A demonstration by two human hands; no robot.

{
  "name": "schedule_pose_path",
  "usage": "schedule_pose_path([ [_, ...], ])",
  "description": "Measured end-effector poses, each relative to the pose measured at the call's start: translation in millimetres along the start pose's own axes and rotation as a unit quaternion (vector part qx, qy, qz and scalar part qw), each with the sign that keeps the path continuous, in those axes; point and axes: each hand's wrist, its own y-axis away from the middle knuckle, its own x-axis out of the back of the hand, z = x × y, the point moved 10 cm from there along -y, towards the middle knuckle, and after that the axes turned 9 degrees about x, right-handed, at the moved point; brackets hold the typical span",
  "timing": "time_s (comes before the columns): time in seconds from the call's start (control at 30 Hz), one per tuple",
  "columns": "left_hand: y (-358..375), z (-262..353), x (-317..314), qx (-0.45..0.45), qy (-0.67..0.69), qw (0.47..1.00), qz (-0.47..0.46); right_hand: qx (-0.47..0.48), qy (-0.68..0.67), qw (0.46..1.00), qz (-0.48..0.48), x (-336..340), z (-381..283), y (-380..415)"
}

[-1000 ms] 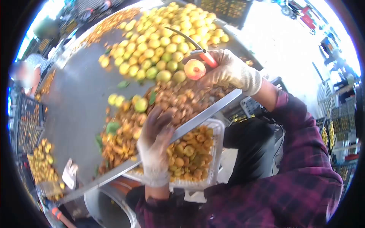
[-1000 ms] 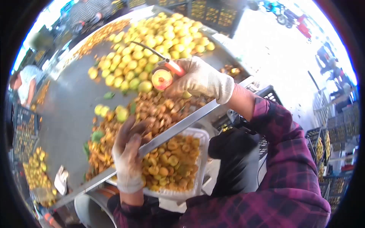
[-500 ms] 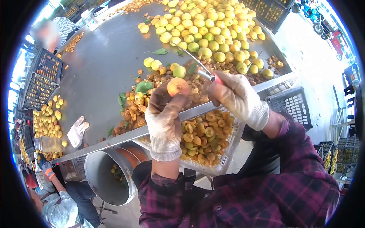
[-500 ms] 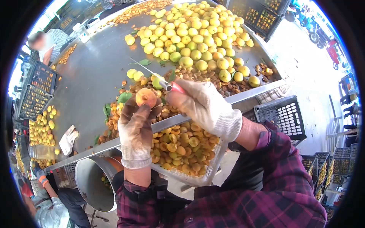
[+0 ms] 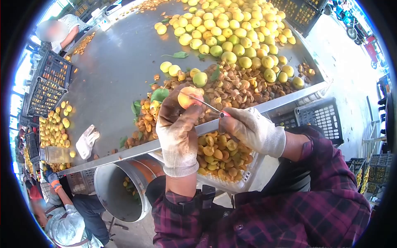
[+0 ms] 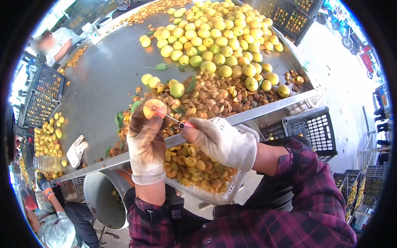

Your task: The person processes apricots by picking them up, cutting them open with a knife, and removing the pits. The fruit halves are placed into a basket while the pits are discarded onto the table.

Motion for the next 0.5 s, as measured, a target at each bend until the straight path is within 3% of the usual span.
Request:
schedule_pose_path([
  [0.13, 2.5, 3.0, -1.4, 0.008, -0.015, 1.0, 0.016, -0.009, -0.004, 1.0, 0.003, 4.3, 2.2, -0.9],
  [0.2, 2.6, -3.0, 3.8, 0.015, -0.036, 0.998, 0.046, 0.028, 0.025, 0.996, 0.079, 23.0, -3.5, -3.7],
  [0.23, 1.9, -10.2, 5.1, 0.025, -0.063, 0.997, 0.043, -0.003, 0.072, 0.993, 0.089, 29.5, -6.8, -5.5],
  [0.27, 0.6, -18.4, 4.7, 0.036, -0.089, 0.995, 0.035, 0.096, 0.168, 0.973, 0.127, 33.9, -22.6, -9.3],
  [0.3, -0.3, -30.8, -2.6, 0.058, -0.063, 0.996, -0.008, 0.114, 0.201, 0.967, 0.109, 28.3, -17.3, -13.2],
  [0.33, 3.7, -40.0, -6.1, 0.077, -0.08, 0.994, 0.022, 0.131, 0.233, 0.959, 0.089, 24.9, -14.2, -15.6],
  [0.43, 9.8, -44.2, -20.5, 0.126, -0.13, 0.983, 0.009, 0.116, 0.212, 0.966, 0.088, 38.3, -11.8, -17.1],
  [0.5, 8.4, -39.8, -30.4, 0.093, -0.154, 0.984, -0.011, 0.071, 0.262, 0.958, 0.09, 78.2, -21.4, -17.9],
])
